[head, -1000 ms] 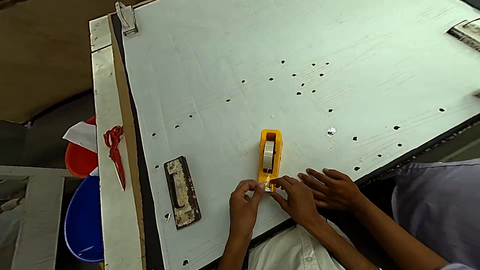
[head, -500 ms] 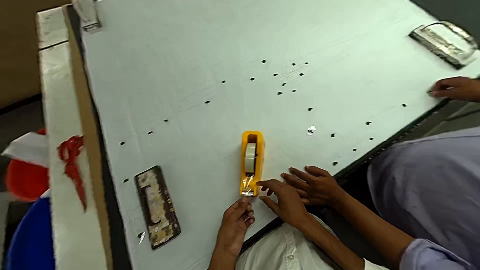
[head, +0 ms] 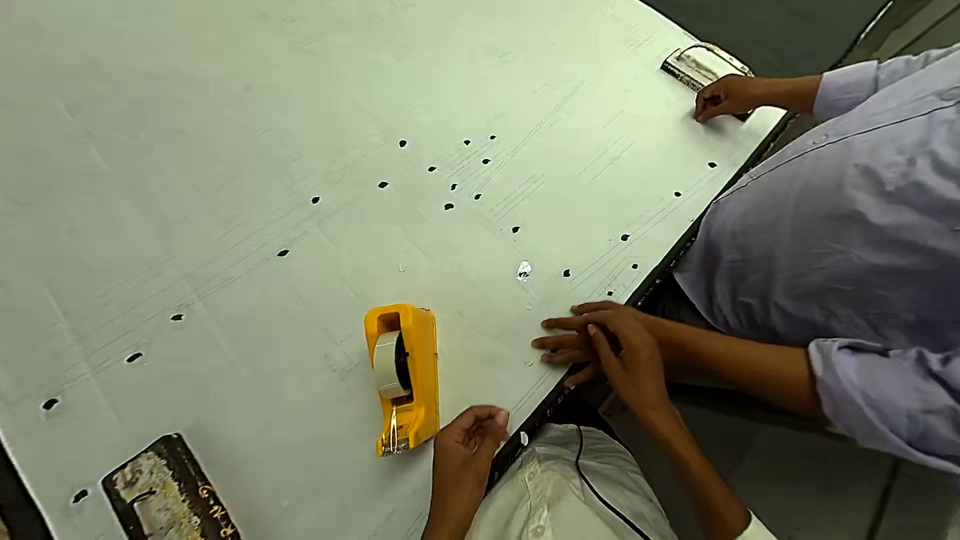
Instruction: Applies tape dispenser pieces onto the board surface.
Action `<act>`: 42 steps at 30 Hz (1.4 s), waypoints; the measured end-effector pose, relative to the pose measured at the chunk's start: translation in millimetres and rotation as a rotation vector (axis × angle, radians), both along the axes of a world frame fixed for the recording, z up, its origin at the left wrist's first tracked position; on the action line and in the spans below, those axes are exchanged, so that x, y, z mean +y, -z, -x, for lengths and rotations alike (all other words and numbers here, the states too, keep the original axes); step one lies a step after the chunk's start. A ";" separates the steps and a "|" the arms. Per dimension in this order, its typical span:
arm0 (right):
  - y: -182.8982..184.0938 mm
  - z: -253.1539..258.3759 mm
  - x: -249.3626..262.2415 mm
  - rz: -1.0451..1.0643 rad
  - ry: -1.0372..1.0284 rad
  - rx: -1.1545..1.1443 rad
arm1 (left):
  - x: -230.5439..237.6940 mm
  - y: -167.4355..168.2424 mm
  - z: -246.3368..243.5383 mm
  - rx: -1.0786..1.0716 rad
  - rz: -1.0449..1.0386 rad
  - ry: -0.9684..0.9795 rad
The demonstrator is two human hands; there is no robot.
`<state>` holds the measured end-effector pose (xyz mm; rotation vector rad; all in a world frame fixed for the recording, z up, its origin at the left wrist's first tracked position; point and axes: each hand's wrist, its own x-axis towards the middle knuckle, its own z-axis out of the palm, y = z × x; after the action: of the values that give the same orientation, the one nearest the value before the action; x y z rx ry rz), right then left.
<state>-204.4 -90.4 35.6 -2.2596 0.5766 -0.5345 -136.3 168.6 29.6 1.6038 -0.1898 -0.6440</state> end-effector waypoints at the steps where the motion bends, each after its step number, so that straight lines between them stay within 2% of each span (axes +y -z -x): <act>1: -1.9 3.8 -8.1 0.005 0.019 0.011 | -19.4 -4.9 -8.5 -0.075 -0.006 0.040; 5: 9.0 16.2 -33.9 0.098 -0.009 0.036 | -99.4 -10.5 -34.2 -0.236 -0.054 0.177; 9: 44.2 16.4 -50.6 0.156 -0.163 0.083 | -146.2 9.1 -44.2 -0.296 -0.203 0.233; 14: 78.4 15.1 -53.3 0.242 -0.418 0.178 | -144.1 21.3 -38.9 -0.277 -0.342 0.149; 20: 87.3 18.2 -61.6 0.217 -0.499 0.168 | -131.6 40.5 -18.1 -0.223 -0.500 0.084; 24: 83.3 17.9 -65.9 0.197 -0.523 0.195 | -145.9 32.8 -12.6 -0.302 -0.785 0.149; 26: 78.8 17.2 -68.6 0.192 -0.541 0.224 | -152.5 21.1 -12.8 -0.267 -0.962 0.181; 28: 77.0 15.5 -71.5 0.195 -0.553 0.231 | -150.9 17.2 -11.0 -0.229 -1.052 0.169; 34: 77.3 13.3 -67.5 0.257 -0.566 0.216 | -111.7 21.7 9.3 -0.140 -1.063 0.106; 36: 77.9 9.9 -58.3 0.318 -0.625 0.205 | -92.6 18.7 15.7 -0.163 -0.991 0.057; 39: 78.3 13.8 -38.8 0.320 -0.728 0.208 | -56.2 -0.1 29.5 -0.316 -0.756 -0.146; 42: 72.3 9.2 -17.2 0.236 -0.747 0.079 | -13.7 -28.6 25.6 -0.541 -0.623 -0.431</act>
<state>-213.6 -107.6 -36.7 -2.4994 -0.3252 -0.1351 -161.9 154.9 58.2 2.3115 -0.0296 0.1012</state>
